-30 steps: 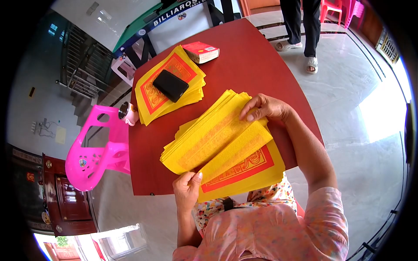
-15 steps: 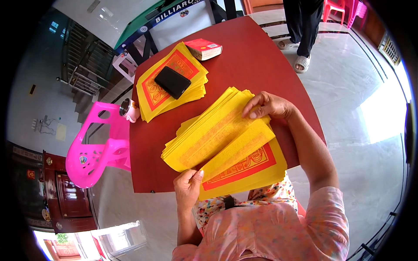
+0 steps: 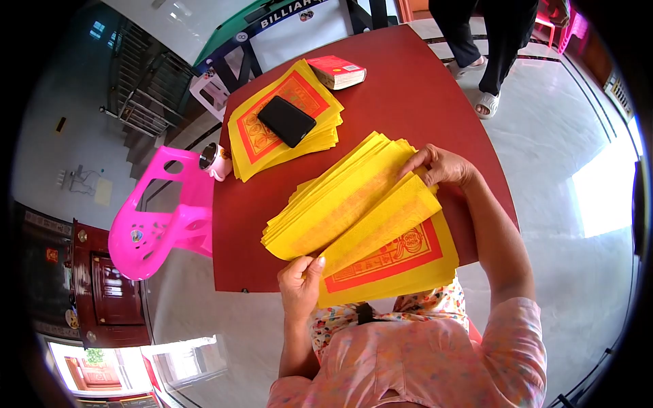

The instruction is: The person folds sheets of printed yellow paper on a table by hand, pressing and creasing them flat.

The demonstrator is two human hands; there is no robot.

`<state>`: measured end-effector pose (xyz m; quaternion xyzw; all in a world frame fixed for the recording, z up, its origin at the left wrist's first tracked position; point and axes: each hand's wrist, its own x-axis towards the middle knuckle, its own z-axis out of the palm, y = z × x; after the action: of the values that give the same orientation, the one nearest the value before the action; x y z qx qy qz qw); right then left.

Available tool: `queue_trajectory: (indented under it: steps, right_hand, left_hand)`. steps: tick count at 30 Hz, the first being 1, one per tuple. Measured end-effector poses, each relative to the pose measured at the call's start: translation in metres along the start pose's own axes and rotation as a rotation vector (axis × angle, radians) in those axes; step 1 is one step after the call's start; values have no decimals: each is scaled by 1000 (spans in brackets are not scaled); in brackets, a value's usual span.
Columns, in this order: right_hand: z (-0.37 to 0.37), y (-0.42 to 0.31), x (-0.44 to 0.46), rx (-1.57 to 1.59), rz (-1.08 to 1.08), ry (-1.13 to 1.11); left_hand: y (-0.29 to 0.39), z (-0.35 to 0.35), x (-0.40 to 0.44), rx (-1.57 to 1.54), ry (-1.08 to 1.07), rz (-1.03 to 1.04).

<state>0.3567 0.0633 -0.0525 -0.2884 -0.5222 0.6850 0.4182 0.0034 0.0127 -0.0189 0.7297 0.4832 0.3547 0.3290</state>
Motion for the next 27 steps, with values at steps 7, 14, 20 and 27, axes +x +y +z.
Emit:
queue_trajectory:
  steps: [7,14,20,27]
  right_hand:
    - [11,-10,-2,-34,128,131]
    - [15,-11,-2,-7,110,178]
    - [17,-13,-2,61,136,191]
    - [13,-12,-5,78,6,100]
  left_hand:
    - [4,-5,-2,15,-66,8]
    - [16,-18,-2,-41,-84,38]
    - [4,-37,2,11,-48,127]
    - [3,-27,25,-108,138,39]
